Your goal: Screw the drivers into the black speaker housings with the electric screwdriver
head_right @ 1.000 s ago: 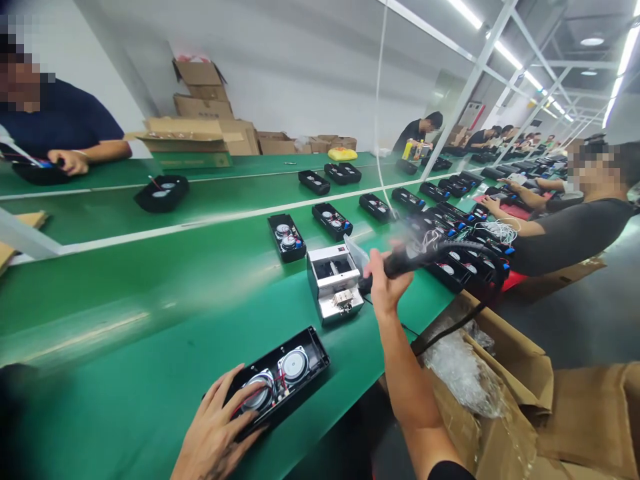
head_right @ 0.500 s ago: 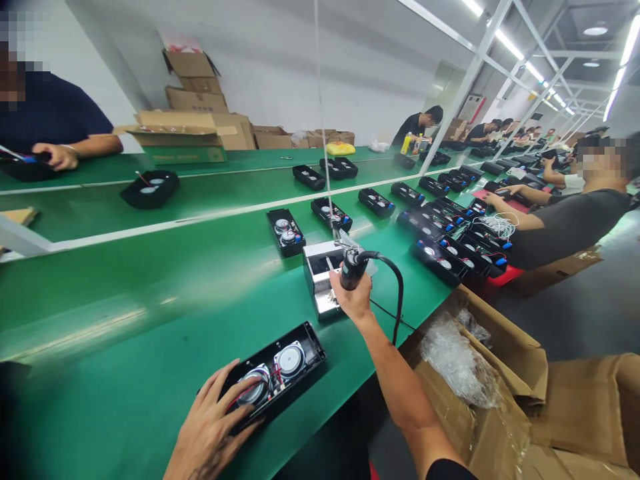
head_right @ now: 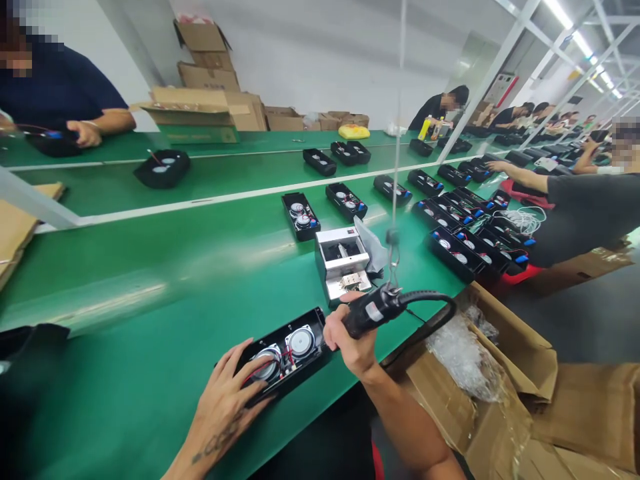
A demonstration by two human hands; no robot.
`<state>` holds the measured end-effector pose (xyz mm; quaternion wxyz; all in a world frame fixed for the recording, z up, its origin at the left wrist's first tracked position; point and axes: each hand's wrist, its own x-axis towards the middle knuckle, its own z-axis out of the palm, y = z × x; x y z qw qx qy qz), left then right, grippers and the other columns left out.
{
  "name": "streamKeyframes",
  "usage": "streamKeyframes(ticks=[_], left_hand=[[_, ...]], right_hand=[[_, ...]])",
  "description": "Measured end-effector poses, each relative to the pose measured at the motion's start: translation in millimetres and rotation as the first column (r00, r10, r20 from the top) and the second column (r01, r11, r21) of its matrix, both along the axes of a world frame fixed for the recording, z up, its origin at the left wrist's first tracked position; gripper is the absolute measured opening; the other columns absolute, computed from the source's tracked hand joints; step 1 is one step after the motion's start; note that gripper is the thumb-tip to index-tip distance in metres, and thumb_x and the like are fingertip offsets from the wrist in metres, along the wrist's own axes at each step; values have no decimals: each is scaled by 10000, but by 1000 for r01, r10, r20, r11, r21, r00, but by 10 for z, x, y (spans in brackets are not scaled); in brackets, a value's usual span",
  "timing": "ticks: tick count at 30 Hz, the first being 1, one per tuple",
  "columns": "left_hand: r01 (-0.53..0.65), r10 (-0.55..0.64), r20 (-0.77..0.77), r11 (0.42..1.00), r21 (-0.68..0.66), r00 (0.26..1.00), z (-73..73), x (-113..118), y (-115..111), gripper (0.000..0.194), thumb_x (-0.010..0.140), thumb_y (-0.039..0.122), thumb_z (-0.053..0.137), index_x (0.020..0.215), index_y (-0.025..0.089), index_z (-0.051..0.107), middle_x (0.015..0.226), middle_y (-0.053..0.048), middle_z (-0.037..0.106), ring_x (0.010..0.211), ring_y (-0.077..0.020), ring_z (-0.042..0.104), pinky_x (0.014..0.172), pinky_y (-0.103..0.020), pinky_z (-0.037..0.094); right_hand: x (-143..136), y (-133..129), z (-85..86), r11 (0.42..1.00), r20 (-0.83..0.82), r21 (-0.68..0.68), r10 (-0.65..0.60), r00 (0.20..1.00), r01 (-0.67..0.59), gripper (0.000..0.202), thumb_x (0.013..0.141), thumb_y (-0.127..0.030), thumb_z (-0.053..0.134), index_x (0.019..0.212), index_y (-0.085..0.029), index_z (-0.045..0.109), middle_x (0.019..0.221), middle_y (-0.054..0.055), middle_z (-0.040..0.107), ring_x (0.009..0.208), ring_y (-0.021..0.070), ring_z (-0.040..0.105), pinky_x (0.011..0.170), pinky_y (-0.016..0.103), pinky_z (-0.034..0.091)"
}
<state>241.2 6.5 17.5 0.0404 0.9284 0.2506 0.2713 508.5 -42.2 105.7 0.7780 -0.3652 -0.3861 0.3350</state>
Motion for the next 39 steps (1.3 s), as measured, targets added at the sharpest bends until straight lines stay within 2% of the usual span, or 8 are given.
streamKeyframes(ticks=[5,14,20,22,25,31,35,39], left_hand=[[3,-3,-3,1000,-1,1000,-31,-5,1,50,889,229,785,900,269,756,1277,-14,781,1453,-416,521,1135,-624,483],[-3,3,6,1000,-14,1000,-9,6,-17,47,890,260,807,893,263,760,1263,-27,786,1464,-410,524,1143,-623,487],[-9,13,44,997,-79,999,-44,6,-10,106,855,299,849,873,264,751,1273,-15,788,1463,-413,520,1172,-626,456],[-10,15,55,996,-87,998,-67,2,-10,140,834,322,867,859,264,742,1269,-16,789,1470,-413,516,1178,-615,451],[-18,24,69,997,-77,997,-110,-4,-20,141,827,312,864,855,267,733,1259,-8,790,1482,-408,510,1183,-596,446],[-24,36,114,995,-101,993,-166,14,-50,125,843,310,838,844,266,721,1259,-3,786,1509,-402,489,1223,-586,409],[-23,39,141,993,-114,989,-138,32,-28,141,861,328,825,824,267,703,1243,-1,789,1493,-379,504,1214,-568,416],[-13,20,130,998,-54,991,-119,27,35,134,896,290,774,798,269,684,1195,-12,790,1468,-358,525,1188,-547,437]], right_hand=[[-162,35,-169,999,6,6,40,999,-40,294,1020,-314,738,1217,-310,519,636,-134,541,408,70,451,440,205,410],[-250,50,-209,998,41,-10,58,997,-58,297,1017,-337,728,1206,-308,500,630,-136,540,396,75,450,435,218,414],[-330,19,-356,987,166,-151,83,983,-58,311,970,-403,764,1051,-276,492,632,-100,576,428,93,479,447,253,434],[-301,30,-358,989,165,-147,49,985,-24,321,964,-399,772,1051,-275,488,627,-102,573,425,93,479,451,258,441],[-195,64,-256,997,122,-72,-17,992,26,312,985,-378,750,1116,-295,480,598,-132,537,399,94,459,437,247,418],[77,97,98,995,-2,6,-99,995,99,304,972,-323,737,1170,-306,508,590,-141,454,389,91,408,430,244,377],[306,120,258,961,-6,22,-276,961,276,342,935,-354,765,1172,-302,525,616,-132,459,429,104,439,471,267,419],[589,197,321,891,70,1,-453,889,454,340,911,-304,814,1093,-279,527,636,-122,533,487,114,523,544,289,459]])
